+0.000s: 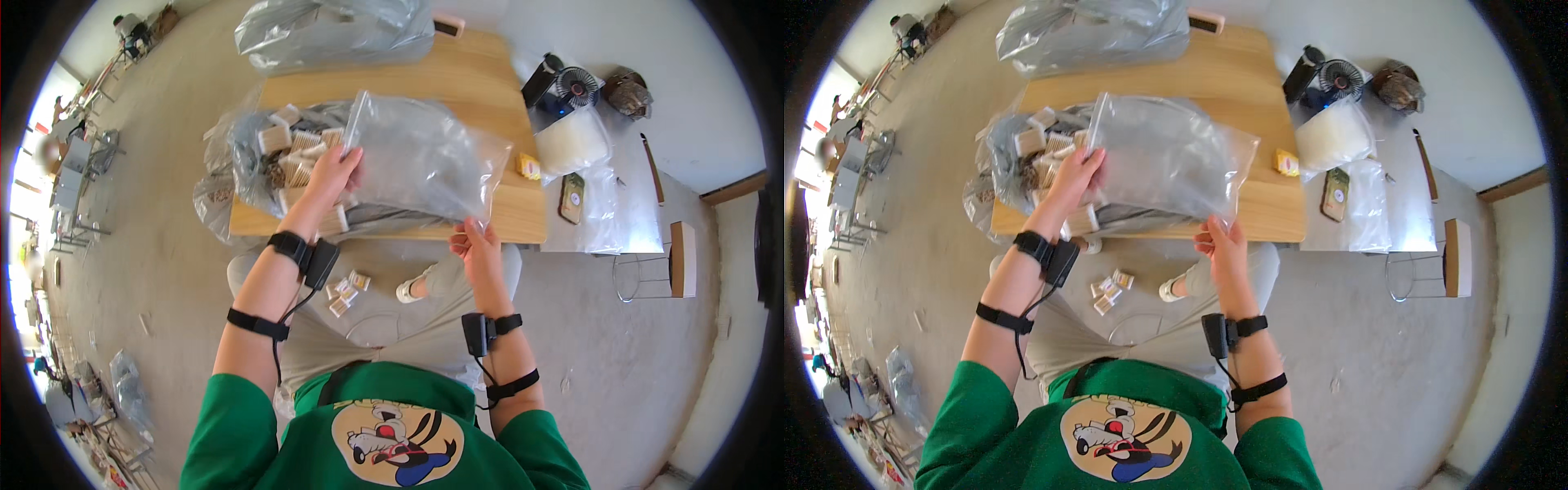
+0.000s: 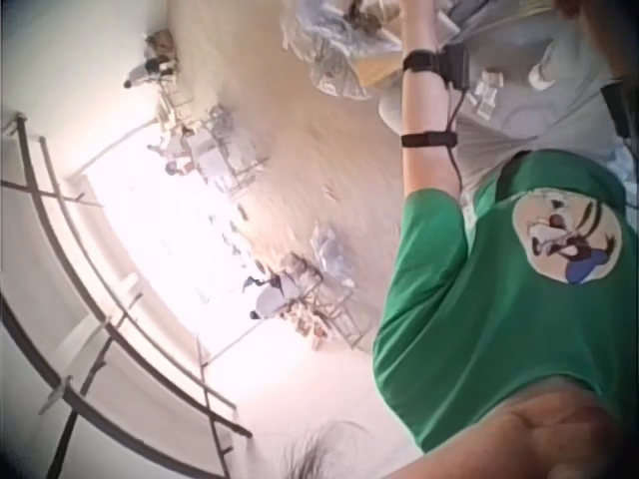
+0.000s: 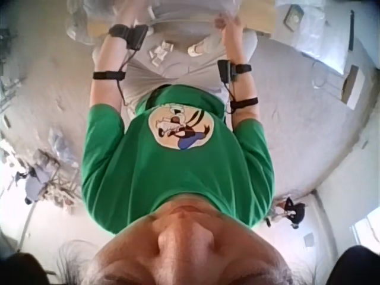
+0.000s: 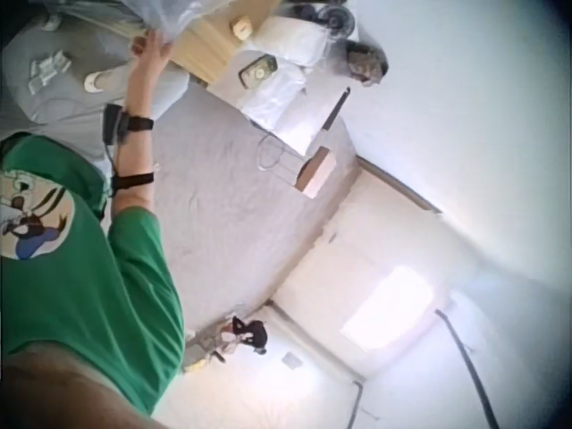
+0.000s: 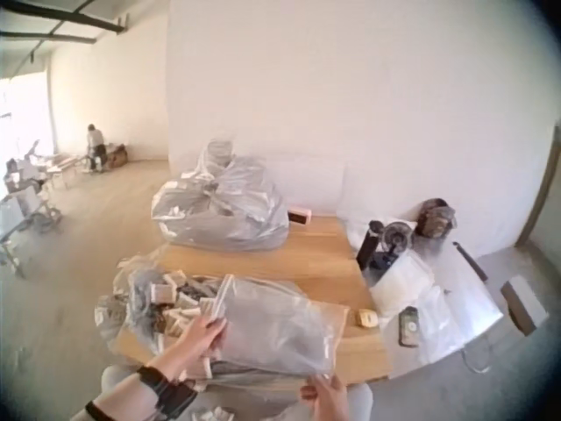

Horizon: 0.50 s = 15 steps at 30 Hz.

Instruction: The person picks up a phone, puts it down, and then takes a plastic bag from a larger bag. They place small packets of cotton swabs into the plastic bag by hand, seal it, and set it aside before repeating the process.

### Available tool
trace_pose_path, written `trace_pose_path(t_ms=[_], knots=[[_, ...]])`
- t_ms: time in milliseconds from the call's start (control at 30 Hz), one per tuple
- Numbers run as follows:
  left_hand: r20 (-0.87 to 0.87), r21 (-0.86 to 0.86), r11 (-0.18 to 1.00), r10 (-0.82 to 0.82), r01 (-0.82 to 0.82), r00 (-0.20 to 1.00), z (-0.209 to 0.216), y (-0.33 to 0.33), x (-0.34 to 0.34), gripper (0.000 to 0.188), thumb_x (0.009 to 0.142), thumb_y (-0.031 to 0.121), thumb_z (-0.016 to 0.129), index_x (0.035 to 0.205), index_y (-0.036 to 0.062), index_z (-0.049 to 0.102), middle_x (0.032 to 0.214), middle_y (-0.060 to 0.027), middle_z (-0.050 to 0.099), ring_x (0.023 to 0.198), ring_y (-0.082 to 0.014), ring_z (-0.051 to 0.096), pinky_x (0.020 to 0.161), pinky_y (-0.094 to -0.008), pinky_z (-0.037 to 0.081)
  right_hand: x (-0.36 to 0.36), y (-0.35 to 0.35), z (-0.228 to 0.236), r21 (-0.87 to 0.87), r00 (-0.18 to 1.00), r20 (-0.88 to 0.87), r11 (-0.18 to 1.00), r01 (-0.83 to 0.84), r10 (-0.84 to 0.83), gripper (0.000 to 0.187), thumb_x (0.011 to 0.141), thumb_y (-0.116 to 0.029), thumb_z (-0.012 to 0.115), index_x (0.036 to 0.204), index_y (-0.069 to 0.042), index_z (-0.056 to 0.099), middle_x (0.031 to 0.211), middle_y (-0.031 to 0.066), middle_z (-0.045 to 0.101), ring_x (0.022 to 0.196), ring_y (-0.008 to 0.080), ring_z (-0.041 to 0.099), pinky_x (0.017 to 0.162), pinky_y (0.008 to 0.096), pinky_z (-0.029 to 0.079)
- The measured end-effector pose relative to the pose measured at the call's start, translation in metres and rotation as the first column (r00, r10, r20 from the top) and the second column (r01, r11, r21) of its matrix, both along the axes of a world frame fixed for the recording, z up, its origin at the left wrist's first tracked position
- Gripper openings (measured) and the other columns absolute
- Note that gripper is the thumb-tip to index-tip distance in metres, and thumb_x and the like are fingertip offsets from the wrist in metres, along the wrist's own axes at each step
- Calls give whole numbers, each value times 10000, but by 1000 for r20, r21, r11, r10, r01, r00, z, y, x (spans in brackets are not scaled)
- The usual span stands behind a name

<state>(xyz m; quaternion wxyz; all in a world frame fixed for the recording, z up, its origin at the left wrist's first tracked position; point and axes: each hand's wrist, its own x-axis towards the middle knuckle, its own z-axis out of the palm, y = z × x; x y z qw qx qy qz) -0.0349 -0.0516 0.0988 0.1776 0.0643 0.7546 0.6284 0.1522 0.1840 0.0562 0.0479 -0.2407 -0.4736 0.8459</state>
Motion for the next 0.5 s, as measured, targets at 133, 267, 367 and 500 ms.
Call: trace_pose_path(t_ms=[133,267,367,500], knots=[[-14,8,1000,-3,3,1000,9,0,5,252,939,281,484,819,64,530,636,-11,556,506,-87,509,444,-220,395,-5,7,13,-95,987,-147,994,46,-59,250,856,-92,564,1072,-44,449,939,71,583,809,211,619,670,306,505],[-47,26,999,23,-21,999,16,3,8,247,941,280,481,818,70,526,633,-8,549,503,-83,503,437,-216,382,-7,15,35,-208,979,-162,974,91,-126,211,854,-66,561,1036,-33,461,828,41,562,730,174,606,629,288,499],[-85,32,999,13,-10,996,11,10,5,277,933,306,499,790,70,525,576,4,514,461,-77,476,413,-225,361,-8,37,16,-6,995,-34,996,95,-95,132,873,-82,564,962,-34,478,711,3,524,585,106,526,532,250,451],[-230,-120,986,82,-112,970,16,31,8,321,912,321,542,720,65,518,480,20,435,414,-69,422,395,-236,314,-2,57,17,199,988,-71,969,148,-136,90,900,-125,556,892,-74,483,680,-39,498,545,46,445,498,226,401]])
